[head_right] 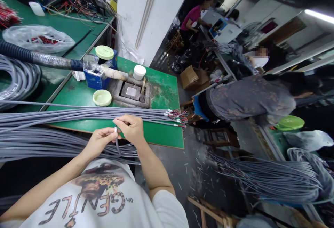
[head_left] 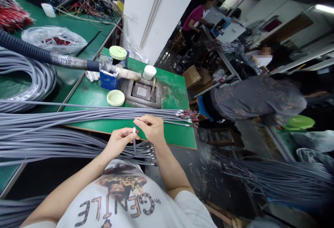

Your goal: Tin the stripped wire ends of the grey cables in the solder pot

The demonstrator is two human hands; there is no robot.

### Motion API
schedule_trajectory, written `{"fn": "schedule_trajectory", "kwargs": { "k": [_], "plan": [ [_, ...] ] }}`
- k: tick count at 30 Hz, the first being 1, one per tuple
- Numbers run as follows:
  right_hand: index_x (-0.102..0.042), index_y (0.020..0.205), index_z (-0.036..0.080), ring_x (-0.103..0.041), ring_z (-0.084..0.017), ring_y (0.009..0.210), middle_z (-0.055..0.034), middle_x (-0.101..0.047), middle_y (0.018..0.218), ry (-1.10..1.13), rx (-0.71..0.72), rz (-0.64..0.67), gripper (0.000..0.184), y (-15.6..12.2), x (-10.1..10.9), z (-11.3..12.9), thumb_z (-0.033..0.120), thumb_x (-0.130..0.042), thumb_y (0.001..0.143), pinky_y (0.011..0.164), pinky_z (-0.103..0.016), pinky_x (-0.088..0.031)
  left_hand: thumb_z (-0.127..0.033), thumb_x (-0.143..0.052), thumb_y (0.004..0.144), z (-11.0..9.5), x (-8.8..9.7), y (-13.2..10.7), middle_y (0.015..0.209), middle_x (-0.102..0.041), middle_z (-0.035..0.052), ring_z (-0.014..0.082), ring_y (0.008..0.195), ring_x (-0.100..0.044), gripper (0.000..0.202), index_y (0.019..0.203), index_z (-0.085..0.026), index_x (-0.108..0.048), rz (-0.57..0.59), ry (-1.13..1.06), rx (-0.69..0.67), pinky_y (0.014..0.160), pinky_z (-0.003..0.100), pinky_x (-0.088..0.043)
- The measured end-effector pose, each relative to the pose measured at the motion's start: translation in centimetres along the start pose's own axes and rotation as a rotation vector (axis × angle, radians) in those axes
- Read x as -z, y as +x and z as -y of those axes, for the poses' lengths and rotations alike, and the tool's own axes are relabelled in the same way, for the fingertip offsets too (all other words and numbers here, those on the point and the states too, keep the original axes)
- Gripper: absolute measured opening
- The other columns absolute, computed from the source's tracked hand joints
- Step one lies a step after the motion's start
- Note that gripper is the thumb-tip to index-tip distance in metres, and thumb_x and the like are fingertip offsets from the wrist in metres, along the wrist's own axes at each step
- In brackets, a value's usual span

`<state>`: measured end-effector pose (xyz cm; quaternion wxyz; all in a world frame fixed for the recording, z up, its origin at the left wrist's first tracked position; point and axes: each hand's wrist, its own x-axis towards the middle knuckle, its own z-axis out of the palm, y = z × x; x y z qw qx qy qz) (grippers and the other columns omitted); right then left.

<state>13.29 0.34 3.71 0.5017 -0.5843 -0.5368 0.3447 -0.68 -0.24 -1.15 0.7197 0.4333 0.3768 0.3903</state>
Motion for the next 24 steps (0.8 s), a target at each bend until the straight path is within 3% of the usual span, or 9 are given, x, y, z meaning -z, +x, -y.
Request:
{"fn": "schedule_trajectory", "kwargs": {
  "k": [6, 11, 14, 17, 20, 24],
  "plan": [
    [-0.072, 0.063, 0.019, -0.047, -0.01, 0.05, 0.0005, -0.061, 0.056, 0.095, -0.001, -0.136, 0.014, -0.1, -0.1, 0.0, 0.031, -0.071, 0.068, 0.05, -0.025, -0.038, -0.039, -0.079, 0.065, 0.2, -0.2, -0.2, 0.069, -0.072, 0.006, 0.0116, 0.057, -0.056, 0.03, 0.081, -0.014, -0.075, 0.002, -0.155, 0.025, 0.06, 0.025, -0.047],
    [-0.067, 0.062, 0.019, -0.031, -0.007, 0.041, 0.0064, -0.041, 0.043, 0.211, 0.057, -0.335, 0.018, 0.6, 2.0, -0.1, 0.034, -0.07, 0.072, 0.043, -0.024, -0.028, -0.037, -0.082, 0.061, 0.4, 0.5, -0.2, 0.065, -0.07, 0.0059, 0.0125, 0.056, -0.059, 0.031, 0.079, -0.013, -0.074, 0.024, -0.413, 0.139, 0.058, 0.025, -0.047],
    [-0.07, 0.067, 0.02, -0.043, -0.01, 0.049, 0.0035, -0.05, 0.053, 0.02, 0.166, -0.183, 0.014, 0.4, 2.4, 0.7, 0.03, -0.069, 0.077, 0.051, -0.026, -0.039, -0.036, -0.083, 0.06, 0.4, 0.9, 0.0, 0.061, -0.068, 0.0047, 0.0114, 0.053, -0.058, 0.032, 0.079, -0.012, -0.073, 0.079, -0.519, 0.169, 0.056, 0.023, -0.047],
    [-0.073, 0.075, 0.024, -0.058, -0.017, 0.08, -0.0024, -0.062, 0.081, -0.214, 0.363, -0.073, 0.006, 0.2, 1.7, 1.6, 0.027, -0.068, 0.078, 0.077, -0.034, -0.048, -0.036, -0.083, 0.062, 0.6, 1.0, 0.1, 0.06, -0.067, 0.0041, 0.0108, 0.052, -0.058, 0.032, 0.078, -0.011, -0.072, 0.124, -0.549, 0.172, 0.054, 0.022, -0.047],
    [-0.071, 0.076, 0.024, -0.055, -0.022, 0.105, -0.0053, -0.063, 0.102, -0.367, 0.478, -0.053, 0.002, 0.5, 0.6, 2.1, 0.026, -0.071, 0.076, 0.095, -0.042, -0.044, -0.037, -0.083, 0.061, 0.7, 1.0, 0.1, 0.059, -0.066, 0.004, 0.011, 0.052, -0.058, 0.033, 0.076, -0.01, -0.072, 0.138, -0.532, 0.157, 0.054, 0.022, -0.046],
    [-0.067, 0.07, 0.023, -0.049, -0.026, 0.119, -0.0064, -0.063, 0.109, -0.455, 0.501, 0.022, 0.011, 1.1, -0.5, 2.3, 0.03, -0.074, 0.073, 0.103, -0.046, -0.039, -0.039, -0.084, 0.059, 0.7, 0.8, 0.0, 0.057, -0.066, 0.0044, 0.0104, 0.052, -0.058, 0.034, 0.069, -0.01, -0.071, 0.131, -0.472, 0.132, 0.054, 0.021, -0.046]
  ]
}}
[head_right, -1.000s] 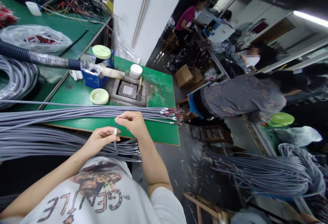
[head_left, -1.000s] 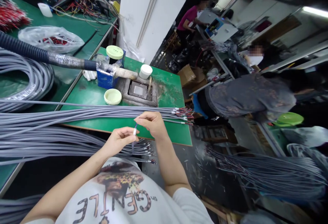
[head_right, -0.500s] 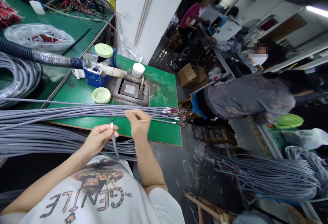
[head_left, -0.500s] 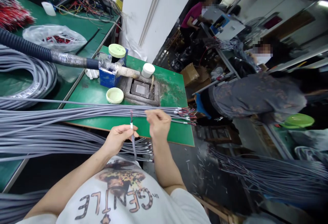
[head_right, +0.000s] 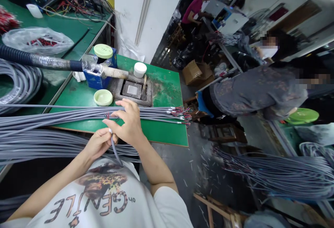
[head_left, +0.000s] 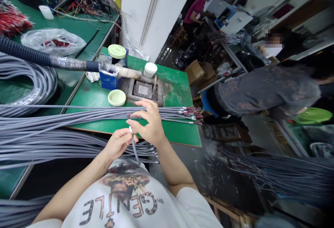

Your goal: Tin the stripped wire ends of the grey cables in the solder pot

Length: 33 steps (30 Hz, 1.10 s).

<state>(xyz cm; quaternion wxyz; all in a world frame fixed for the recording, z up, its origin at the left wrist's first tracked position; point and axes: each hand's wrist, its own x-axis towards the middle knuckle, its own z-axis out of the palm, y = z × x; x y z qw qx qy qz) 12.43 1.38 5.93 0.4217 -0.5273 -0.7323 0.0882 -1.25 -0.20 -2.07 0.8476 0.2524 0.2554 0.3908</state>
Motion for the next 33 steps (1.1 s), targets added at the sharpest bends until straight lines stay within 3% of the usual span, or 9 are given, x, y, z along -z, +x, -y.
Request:
{"fn": "schedule_trajectory", "kwargs": {
  "k": [4, 9, 17, 22, 33],
  "plan": [
    [-0.063, 0.066, 0.022, -0.053, -0.024, 0.113, -0.0052, -0.066, 0.102, 0.087, -0.008, 0.006, 0.013, 0.1, -0.7, 0.0, 0.025, -0.071, 0.076, 0.099, -0.045, -0.043, -0.041, -0.086, 0.056, 0.0, -0.3, -0.1, 0.056, -0.066, 0.0048, 0.01, 0.052, -0.057, 0.035, 0.064, -0.01, -0.071, -0.04, 0.048, -0.022, 0.055, 0.021, -0.046],
    [-0.061, 0.063, 0.022, -0.057, -0.021, 0.103, -0.0028, -0.067, 0.09, 0.2, -0.018, -0.096, 0.017, -0.7, -1.2, -0.2, 0.018, -0.068, 0.078, 0.091, -0.041, -0.047, -0.041, -0.085, 0.057, -0.1, -0.5, 0.1, 0.056, -0.065, 0.0034, 0.0094, 0.053, -0.057, 0.035, 0.062, -0.01, -0.071, -0.087, 0.013, -0.077, 0.056, 0.02, -0.045],
    [-0.068, 0.076, 0.024, -0.057, -0.022, 0.105, -0.0036, -0.067, 0.093, 0.216, -0.019, -0.12, 0.008, -1.0, -0.4, -0.6, 0.019, -0.065, 0.081, 0.095, -0.042, -0.046, -0.039, -0.084, 0.06, 0.1, 0.1, 0.2, 0.056, -0.065, 0.0024, 0.0097, 0.051, -0.057, 0.034, 0.075, -0.011, -0.072, -0.035, -0.071, -0.043, 0.053, 0.02, -0.046],
    [-0.069, 0.078, 0.024, -0.056, -0.021, 0.106, -0.0035, -0.067, 0.098, 0.199, -0.036, -0.019, 0.008, -0.1, 0.3, -1.1, 0.018, -0.064, 0.081, 0.096, -0.041, -0.045, -0.04, -0.083, 0.061, 0.5, 0.4, 0.1, 0.055, -0.064, 0.0033, 0.0111, 0.052, -0.057, 0.033, 0.073, -0.011, -0.072, 0.001, -0.015, -0.042, 0.053, 0.022, -0.046],
    [-0.068, 0.066, 0.023, -0.059, -0.021, 0.101, -0.0027, -0.068, 0.092, 0.344, -0.157, 0.143, 0.009, 0.8, 0.4, -1.4, 0.021, -0.07, 0.075, 0.094, -0.04, -0.044, -0.043, -0.085, 0.055, 0.6, 0.2, 0.1, 0.059, -0.07, 0.0064, 0.0144, 0.055, -0.061, 0.037, 0.076, -0.013, -0.076, -0.049, 0.171, -0.071, 0.058, 0.026, -0.048]
  ]
}}
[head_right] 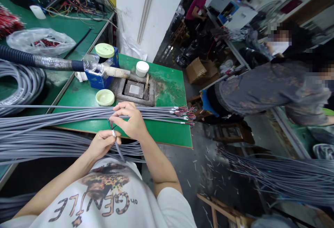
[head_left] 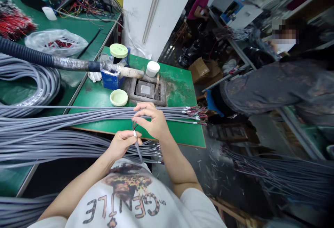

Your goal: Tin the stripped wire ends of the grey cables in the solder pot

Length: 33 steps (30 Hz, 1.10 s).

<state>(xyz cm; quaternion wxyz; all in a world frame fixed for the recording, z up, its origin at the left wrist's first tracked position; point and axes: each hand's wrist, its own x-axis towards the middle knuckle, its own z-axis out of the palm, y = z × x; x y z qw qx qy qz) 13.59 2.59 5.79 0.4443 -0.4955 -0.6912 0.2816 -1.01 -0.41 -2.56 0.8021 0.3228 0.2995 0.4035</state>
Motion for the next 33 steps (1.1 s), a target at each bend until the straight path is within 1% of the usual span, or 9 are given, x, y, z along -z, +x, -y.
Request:
{"fn": "schedule_trajectory", "kwargs": {
  "k": [5, 9, 12, 14, 16, 19, 23, 27, 33],
  "plan": [
    [-0.067, 0.067, 0.022, -0.06, -0.02, 0.097, -0.0031, -0.068, 0.088, 0.096, -0.013, -0.086, 0.01, -0.6, -0.8, -0.6, 0.02, -0.066, 0.076, 0.093, -0.039, -0.045, -0.038, -0.083, 0.06, 0.3, 0.2, 0.0, 0.068, -0.074, 0.0081, 0.0153, 0.061, -0.064, 0.03, 0.079, -0.015, -0.077, -0.111, 0.121, -0.09, 0.06, 0.026, -0.05],
    [-0.062, 0.065, 0.022, -0.06, -0.02, 0.096, -0.0026, -0.066, 0.083, 0.153, -0.008, -0.255, 0.012, -1.5, -2.1, -0.7, 0.019, -0.062, 0.077, 0.091, -0.039, -0.046, -0.029, -0.08, 0.064, 0.3, -0.2, -0.3, 0.07, -0.073, 0.0044, 0.0151, 0.065, -0.063, 0.012, 0.072, -0.019, -0.077, -0.236, 0.237, -0.29, 0.066, 0.027, -0.052],
    [-0.057, 0.063, 0.022, -0.06, -0.02, 0.092, -0.0024, -0.064, 0.078, 0.209, -0.007, -0.356, 0.014, -1.9, -3.1, -0.8, 0.02, -0.06, 0.076, 0.088, -0.039, -0.048, -0.023, -0.077, 0.067, 0.4, -0.5, -0.5, 0.07, -0.072, 0.0026, 0.0142, 0.063, -0.06, 0.006, 0.073, -0.022, -0.078, -0.244, 0.335, -0.404, 0.064, 0.027, -0.05],
    [-0.054, 0.061, 0.021, -0.061, -0.02, 0.091, -0.0027, -0.062, 0.077, 0.241, -0.039, -0.403, 0.015, -1.7, -3.4, -0.9, 0.022, -0.058, 0.076, 0.087, -0.04, -0.048, -0.022, -0.077, 0.068, 0.7, -0.5, -0.6, 0.07, -0.072, 0.0025, 0.014, 0.063, -0.059, 0.007, 0.075, -0.022, -0.078, -0.241, 0.359, -0.425, 0.064, 0.027, -0.049],
    [-0.051, 0.061, 0.021, -0.061, -0.021, 0.092, -0.0034, -0.061, 0.078, 0.264, -0.074, -0.467, 0.016, -1.3, -3.0, -1.2, 0.023, -0.055, 0.076, 0.088, -0.04, -0.048, -0.023, -0.078, 0.067, 0.9, -0.4, -0.7, 0.072, -0.073, 0.0038, 0.0155, 0.065, -0.061, 0.007, 0.073, -0.021, -0.077, -0.245, 0.336, -0.381, 0.066, 0.028, -0.05],
    [-0.052, 0.063, 0.021, -0.06, -0.021, 0.092, -0.0039, -0.058, 0.08, 0.265, -0.05, -0.56, 0.014, -0.7, -1.4, -1.4, 0.023, -0.053, 0.077, 0.09, -0.041, -0.047, -0.03, -0.08, 0.065, 1.0, -0.1, -0.5, 0.072, -0.074, 0.0064, 0.0173, 0.067, -0.064, 0.016, 0.076, -0.018, -0.077, -0.197, 0.213, -0.197, 0.067, 0.029, -0.051],
    [-0.056, 0.064, 0.022, -0.059, -0.021, 0.093, -0.0023, -0.06, 0.078, 0.195, 0.052, -0.549, 0.013, -0.8, 0.4, -1.1, 0.021, -0.058, 0.076, 0.089, -0.041, -0.046, -0.041, -0.084, 0.058, 0.7, 0.3, 0.1, 0.063, -0.071, 0.0062, 0.014, 0.056, -0.061, 0.034, 0.078, -0.014, -0.076, -0.092, -0.073, -0.021, 0.058, 0.026, -0.049],
    [-0.058, 0.064, 0.023, -0.06, -0.021, 0.09, -0.0013, -0.061, 0.075, 0.117, 0.084, -0.493, 0.013, -1.7, 0.6, -0.9, 0.02, -0.061, 0.076, 0.086, -0.042, -0.047, -0.041, -0.085, 0.057, 0.2, 0.5, 0.4, 0.056, -0.067, 0.0039, 0.011, 0.053, -0.058, 0.035, 0.075, -0.013, -0.074, -0.014, -0.227, 0.014, 0.053, 0.022, -0.044],
    [-0.063, 0.07, 0.024, -0.059, -0.022, 0.094, -0.0022, -0.064, 0.08, 0.041, 0.113, -0.382, 0.01, -2.4, 0.0, -0.7, 0.021, -0.063, 0.079, 0.089, -0.045, -0.047, -0.041, -0.085, 0.058, 0.1, 0.6, 0.2, 0.054, -0.063, 0.002, 0.0115, 0.055, -0.055, 0.035, 0.075, -0.014, -0.072, 0.06, -0.262, 0.026, 0.051, 0.022, -0.04]
  ]
}}
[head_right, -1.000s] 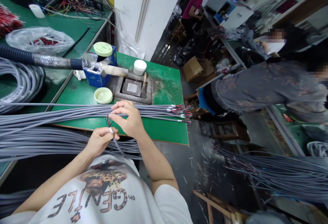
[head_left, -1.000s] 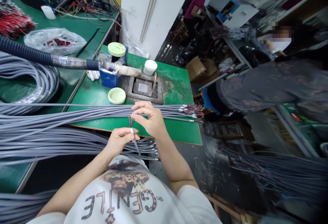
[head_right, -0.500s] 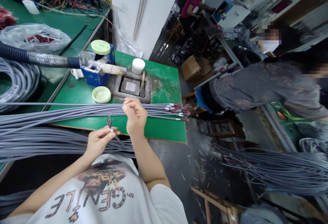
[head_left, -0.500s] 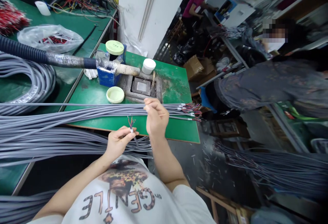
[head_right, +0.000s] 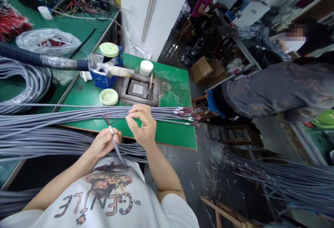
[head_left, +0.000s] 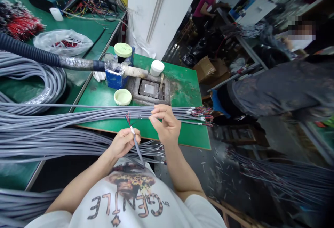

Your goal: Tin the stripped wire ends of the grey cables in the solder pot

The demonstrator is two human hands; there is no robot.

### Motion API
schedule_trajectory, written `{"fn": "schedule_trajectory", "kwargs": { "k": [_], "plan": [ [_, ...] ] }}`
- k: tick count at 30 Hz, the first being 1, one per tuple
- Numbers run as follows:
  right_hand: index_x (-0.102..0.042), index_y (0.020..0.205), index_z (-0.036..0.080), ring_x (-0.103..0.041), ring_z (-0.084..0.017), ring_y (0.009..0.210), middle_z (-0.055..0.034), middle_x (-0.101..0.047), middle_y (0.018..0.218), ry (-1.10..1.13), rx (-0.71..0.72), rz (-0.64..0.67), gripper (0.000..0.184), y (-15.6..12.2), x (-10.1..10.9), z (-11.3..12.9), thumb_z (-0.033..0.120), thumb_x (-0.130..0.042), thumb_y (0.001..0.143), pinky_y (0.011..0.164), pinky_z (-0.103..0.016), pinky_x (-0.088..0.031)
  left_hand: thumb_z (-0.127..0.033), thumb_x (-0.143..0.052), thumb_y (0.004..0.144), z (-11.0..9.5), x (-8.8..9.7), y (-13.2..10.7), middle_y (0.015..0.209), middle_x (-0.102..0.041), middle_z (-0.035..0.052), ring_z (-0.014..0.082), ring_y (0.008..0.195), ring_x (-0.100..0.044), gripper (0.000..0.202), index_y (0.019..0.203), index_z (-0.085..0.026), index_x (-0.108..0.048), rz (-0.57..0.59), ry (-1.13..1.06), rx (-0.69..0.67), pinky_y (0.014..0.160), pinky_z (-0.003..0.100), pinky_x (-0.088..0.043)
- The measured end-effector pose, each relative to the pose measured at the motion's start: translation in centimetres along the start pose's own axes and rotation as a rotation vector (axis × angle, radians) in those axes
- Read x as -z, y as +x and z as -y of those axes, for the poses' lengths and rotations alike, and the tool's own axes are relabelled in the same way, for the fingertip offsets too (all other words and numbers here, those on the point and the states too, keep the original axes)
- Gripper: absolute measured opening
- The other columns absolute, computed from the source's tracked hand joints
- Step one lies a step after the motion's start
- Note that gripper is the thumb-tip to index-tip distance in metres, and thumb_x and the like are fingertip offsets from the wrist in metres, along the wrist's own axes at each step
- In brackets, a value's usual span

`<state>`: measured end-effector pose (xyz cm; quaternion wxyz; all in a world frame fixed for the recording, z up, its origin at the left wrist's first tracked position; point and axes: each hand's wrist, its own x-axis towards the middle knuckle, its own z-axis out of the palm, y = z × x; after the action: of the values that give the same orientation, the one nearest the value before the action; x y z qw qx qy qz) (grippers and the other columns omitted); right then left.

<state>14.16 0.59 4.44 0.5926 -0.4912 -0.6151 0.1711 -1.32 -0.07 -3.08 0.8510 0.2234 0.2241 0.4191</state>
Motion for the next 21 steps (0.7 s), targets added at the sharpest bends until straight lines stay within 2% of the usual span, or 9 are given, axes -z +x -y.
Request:
{"fn": "schedule_trajectory", "kwargs": {
  "k": [4, 9, 14, 21],
  "plan": [
    [-0.065, 0.075, 0.026, -0.058, -0.022, 0.098, -0.002, -0.065, 0.086, -0.024, 0.077, 0.069, 0.009, -0.15, -0.13, 0.4, 0.018, -0.062, 0.08, 0.092, -0.046, -0.046, -0.042, -0.085, 0.057, -0.07, -0.1, -0.1, 0.052, -0.062, 0.0017, 0.0111, 0.053, -0.055, 0.035, 0.073, -0.014, -0.072, 0.009, 0.012, 0.014, 0.052, 0.022, -0.04],
    [-0.066, 0.076, 0.026, -0.058, -0.023, 0.099, -0.0027, -0.065, 0.087, -0.092, 0.079, 0.141, 0.008, -0.11, -0.24, 0.82, 0.021, -0.062, 0.08, 0.091, -0.047, -0.047, -0.042, -0.087, 0.052, -0.15, -0.45, 0.04, 0.053, -0.065, 0.003, 0.0114, 0.05, -0.056, 0.039, 0.072, -0.012, -0.072, -0.041, 0.071, 0.005, 0.053, 0.024, -0.043],
    [-0.067, 0.076, 0.026, -0.058, -0.022, 0.095, -0.0024, -0.064, 0.086, -0.095, 0.095, 0.152, 0.009, -0.03, -0.41, 0.94, 0.02, -0.063, 0.08, 0.089, -0.045, -0.048, -0.039, -0.088, 0.05, 0.06, -0.4, 0.1, 0.055, -0.068, 0.0049, 0.0118, 0.05, -0.059, 0.037, 0.072, -0.012, -0.075, -0.103, 0.099, 0.014, 0.054, 0.024, -0.046],
    [-0.067, 0.076, 0.026, -0.058, -0.022, 0.097, -0.0027, -0.064, 0.088, -0.109, 0.072, 0.177, 0.008, -0.07, -0.65, 1.03, 0.02, -0.063, 0.08, 0.09, -0.045, -0.047, -0.04, -0.088, 0.051, 0.04, -0.5, -0.08, 0.058, -0.07, 0.006, 0.0148, 0.055, -0.063, 0.036, 0.072, -0.013, -0.076, -0.101, 0.161, -0.019, 0.057, 0.026, -0.048]
  ]
}}
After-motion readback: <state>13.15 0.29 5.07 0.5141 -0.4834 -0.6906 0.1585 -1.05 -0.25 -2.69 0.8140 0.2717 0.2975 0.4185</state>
